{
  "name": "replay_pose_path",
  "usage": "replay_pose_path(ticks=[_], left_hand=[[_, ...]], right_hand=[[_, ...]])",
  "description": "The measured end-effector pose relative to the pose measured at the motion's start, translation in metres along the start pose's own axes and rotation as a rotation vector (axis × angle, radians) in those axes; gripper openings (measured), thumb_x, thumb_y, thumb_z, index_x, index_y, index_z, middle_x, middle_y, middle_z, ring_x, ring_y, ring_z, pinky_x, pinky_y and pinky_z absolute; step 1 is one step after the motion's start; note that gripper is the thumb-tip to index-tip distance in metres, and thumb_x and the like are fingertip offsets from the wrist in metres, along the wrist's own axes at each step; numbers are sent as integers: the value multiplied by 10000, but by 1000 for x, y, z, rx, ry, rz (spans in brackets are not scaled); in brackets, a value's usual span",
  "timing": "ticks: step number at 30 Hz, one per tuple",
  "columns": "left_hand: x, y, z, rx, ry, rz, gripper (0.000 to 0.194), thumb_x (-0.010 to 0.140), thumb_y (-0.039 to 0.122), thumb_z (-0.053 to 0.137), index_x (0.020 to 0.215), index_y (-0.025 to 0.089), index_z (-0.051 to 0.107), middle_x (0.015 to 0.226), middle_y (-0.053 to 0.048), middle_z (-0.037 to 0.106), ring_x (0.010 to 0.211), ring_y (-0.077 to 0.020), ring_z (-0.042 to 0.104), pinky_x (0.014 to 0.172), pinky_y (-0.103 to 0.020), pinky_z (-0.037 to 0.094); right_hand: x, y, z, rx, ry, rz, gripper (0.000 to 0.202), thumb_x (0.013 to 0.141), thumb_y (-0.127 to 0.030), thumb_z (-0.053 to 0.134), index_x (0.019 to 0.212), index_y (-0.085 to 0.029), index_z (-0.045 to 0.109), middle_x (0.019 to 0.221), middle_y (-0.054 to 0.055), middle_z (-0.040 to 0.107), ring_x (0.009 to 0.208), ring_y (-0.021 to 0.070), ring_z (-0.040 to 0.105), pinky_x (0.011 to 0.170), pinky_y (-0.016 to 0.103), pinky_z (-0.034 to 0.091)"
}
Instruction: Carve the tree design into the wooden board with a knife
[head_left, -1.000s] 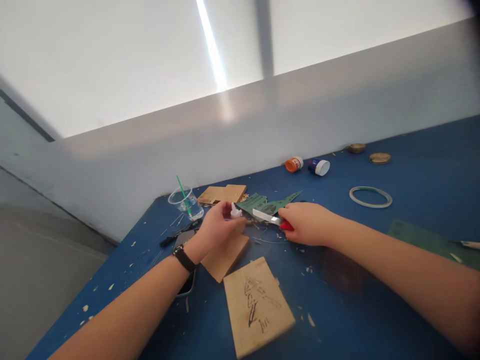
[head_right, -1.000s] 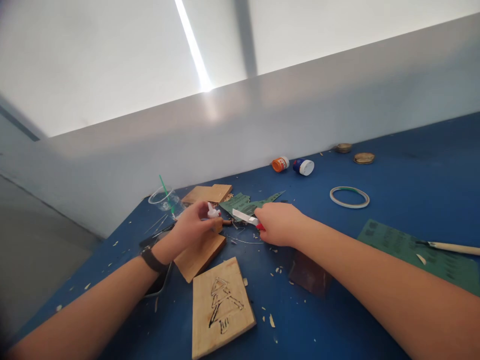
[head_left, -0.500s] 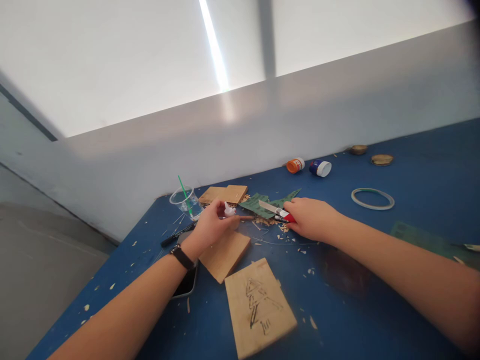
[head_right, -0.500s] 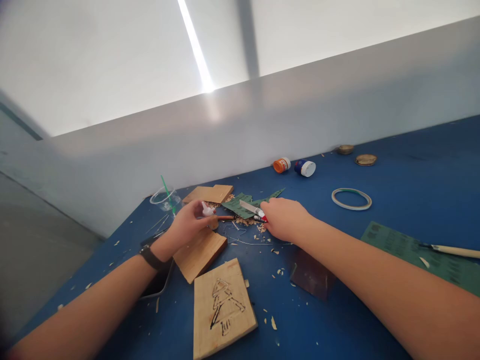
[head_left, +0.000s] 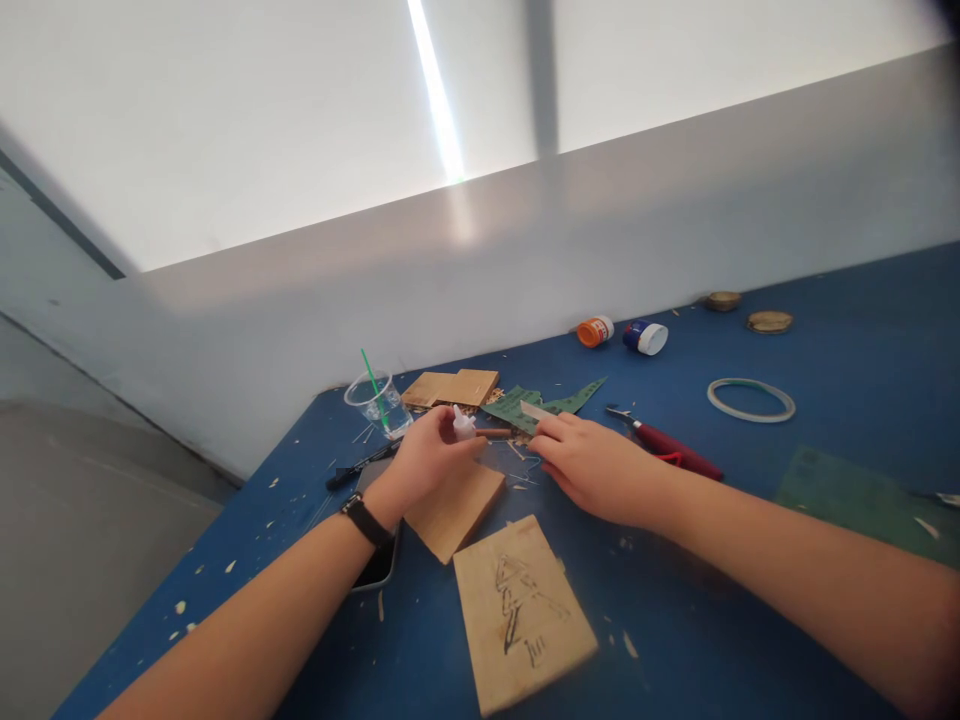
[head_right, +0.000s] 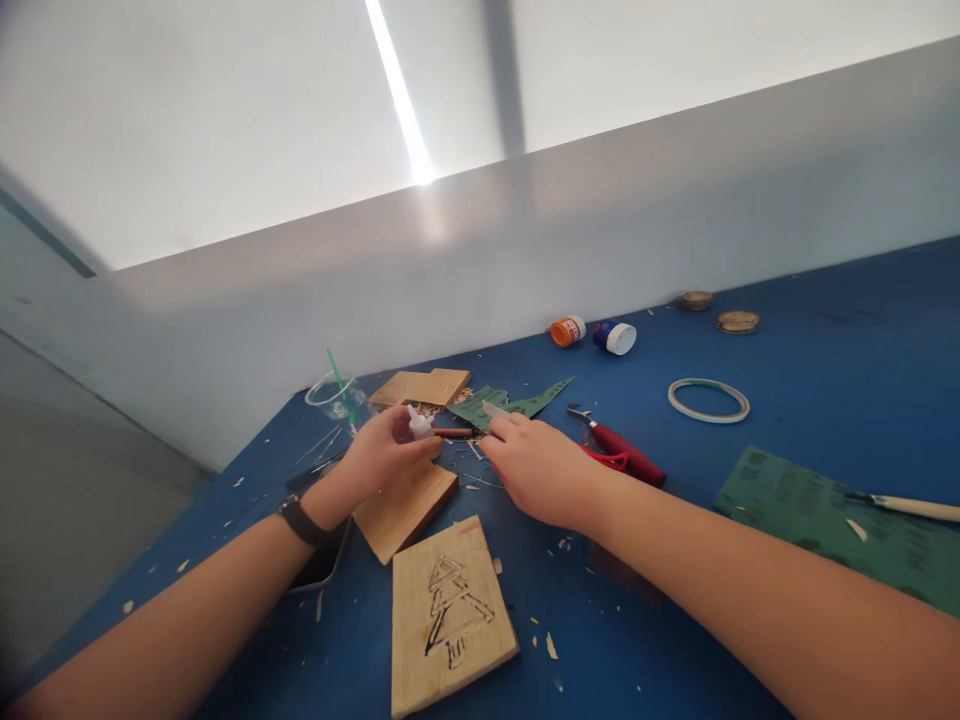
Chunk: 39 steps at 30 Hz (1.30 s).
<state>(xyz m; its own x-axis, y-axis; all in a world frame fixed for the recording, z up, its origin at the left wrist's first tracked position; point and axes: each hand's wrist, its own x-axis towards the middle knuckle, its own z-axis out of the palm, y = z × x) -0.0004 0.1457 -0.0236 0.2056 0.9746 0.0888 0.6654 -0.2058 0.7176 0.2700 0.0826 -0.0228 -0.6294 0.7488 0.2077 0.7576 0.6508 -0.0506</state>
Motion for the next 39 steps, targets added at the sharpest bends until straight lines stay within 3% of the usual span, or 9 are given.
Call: replay_pose_path(ticks=[4, 7, 12, 15, 19, 25, 30, 35, 39], left_hand=[[-11, 1, -6, -76, 42, -7, 359, 1064, 352, 712, 1372, 174, 662, 1368, -119, 687, 1143, -280, 721, 957, -490, 635], [-33, 7, -16, -140, 119, -15, 317, 1064, 353, 712, 1319, 167, 683, 1306, -108, 709, 1089, -260, 731, 927, -464, 641], [-85, 23, -26, -300, 290, 6, 258, 973, 448, 741, 953, 199, 674, 812, 1, 690, 717, -171, 684, 632, -270, 561], [-102, 29, -21, -333, 258, 49, 267, 885, 449, 799, 869, 204, 692, 812, -26, 722, 710, -178, 686, 624, -268, 559], [-106, 28, -20, -300, 175, 97, 256, 835, 440, 843, 861, 204, 748, 785, -43, 750, 691, -194, 695, 606, -276, 565], [-109, 19, -32, -174, 114, 157, 143, 891, 358, 787, 918, 218, 784, 851, -49, 780, 753, -211, 729, 670, -300, 592], [-114, 14, -27, -91, 45, 230, 103, 940, 306, 710, 969, 239, 784, 868, -42, 765, 774, -213, 721, 643, -295, 585], [-112, 13, -24, -36, 24, 278, 123, 954, 265, 641, 984, 230, 755, 903, -45, 763, 785, -207, 731, 632, -282, 590], [-114, 17, -27, -1, -40, 333, 132, 993, 280, 620, 992, 227, 741, 895, -42, 753, 765, -195, 719, 653, -286, 595]], right_hand=[[2, -3, 14, 27, -3, -44, 244, 1038, -117, 538, 1183, -158, 730, 1259, 159, 682, 1122, 298, 647, 983, 459, 530], [3, -2, 17, 30, -10, -42, 142, 1065, -192, 588, 1077, -167, 727, 1178, 110, 699, 1073, 268, 663, 950, 462, 557], [8, 3, 16, 41, -56, -5, 201, 1054, -346, 705, 1157, -173, 716, 1194, 78, 722, 1050, 236, 711, 923, 451, 610], [12, 7, 16, 38, -100, -1, 252, 1057, -357, 703, 1235, -179, 707, 1249, 92, 716, 1061, 242, 718, 915, 453, 622], [16, 9, 18, 2, -144, 0, 279, 1058, -365, 702, 1270, -184, 699, 1279, 99, 709, 1076, 248, 716, 924, 461, 621], [17, 14, 16, -95, -149, 54, 305, 1047, -367, 717, 1284, -177, 695, 1305, 107, 701, 1126, 269, 707, 962, 494, 608], [10, 24, -1, -101, -98, 177, 254, 1051, -354, 708, 1230, -174, 705, 1260, 98, 708, 1094, 256, 707, 936, 472, 612], [4, 4, -10, 31, -215, 100, 162, 1050, -322, 711, 1096, -167, 724, 1150, 65, 734, 1020, 223, 719, 894, 425, 619], [6, -13, -12, 23, -305, 135, 200, 1060, -347, 700, 1150, -169, 723, 1163, 74, 738, 1011, 225, 728, 896, 437, 625]])
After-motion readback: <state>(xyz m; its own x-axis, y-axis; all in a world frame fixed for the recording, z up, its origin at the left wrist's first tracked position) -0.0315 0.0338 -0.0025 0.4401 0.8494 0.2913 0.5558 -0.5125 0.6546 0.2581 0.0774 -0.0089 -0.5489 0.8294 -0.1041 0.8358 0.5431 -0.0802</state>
